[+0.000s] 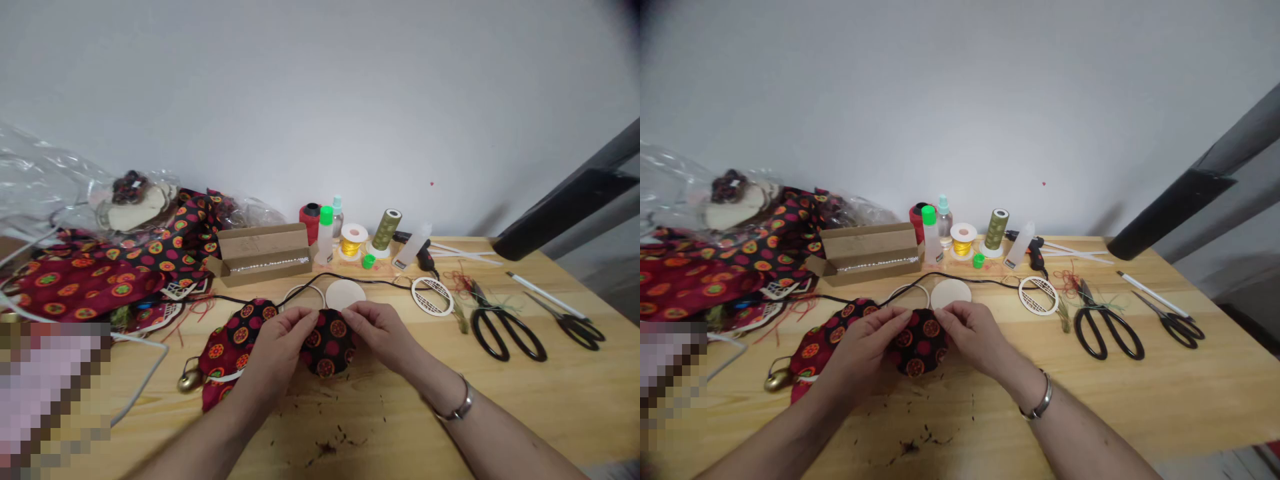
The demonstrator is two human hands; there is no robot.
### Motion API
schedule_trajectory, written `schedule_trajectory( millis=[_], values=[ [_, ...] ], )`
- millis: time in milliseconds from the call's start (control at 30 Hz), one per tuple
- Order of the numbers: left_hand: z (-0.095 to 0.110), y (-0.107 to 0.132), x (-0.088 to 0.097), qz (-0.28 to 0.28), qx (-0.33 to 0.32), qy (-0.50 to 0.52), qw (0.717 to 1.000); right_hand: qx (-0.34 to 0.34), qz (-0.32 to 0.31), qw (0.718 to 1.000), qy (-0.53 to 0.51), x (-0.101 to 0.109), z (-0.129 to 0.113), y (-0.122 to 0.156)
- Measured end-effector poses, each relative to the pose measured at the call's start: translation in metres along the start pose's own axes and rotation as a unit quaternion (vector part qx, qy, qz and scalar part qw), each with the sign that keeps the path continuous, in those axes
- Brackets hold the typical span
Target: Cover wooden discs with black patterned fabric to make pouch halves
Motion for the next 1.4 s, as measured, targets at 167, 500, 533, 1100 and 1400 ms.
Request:
schedule_trajectory(
  millis=[167, 500, 533, 1100, 1400],
  values=[
    [-0.001, -0.002, 0.0, -0.007, -0.005, -0.001, 1.0, 0.005, 0.002, 1.0, 0.004, 0.0, 0.003, 0.0],
    [-0.009, -0.002, -0.003, -0.069, 0.02, -0.058, 0.996, 0.019, -0.033, 0.998, 0.04, -0.004, -0.007, 0.002],
    [-0.009, -0.002, -0.003, -0.067, 0.021, -0.059, 0.996, 0.019, -0.033, 0.998, 0.041, -0.004, -0.007, 0.002],
    [-0.009, -0.001, -0.003, -0.047, 0.03, -0.021, 0.998, 0.001, -0.014, 0.999, 0.029, -0.003, -0.004, 0.002],
    [-0.006, 0.0, -0.003, -0.035, 0.016, 0.02, 0.999, 0.015, -0.02, 1.0, 0.018, -0.002, -0.003, 0.001]
  ],
)
Point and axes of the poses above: each hand's wrist, its own y-axis away from the middle knuckle, its own x-axis out of the back of the hand, z = x × y, the point moved 5 cm from there along -y, towards the middle knuckle, and after that the axes turned 6 degrees about -z, right-handed, at the moved point
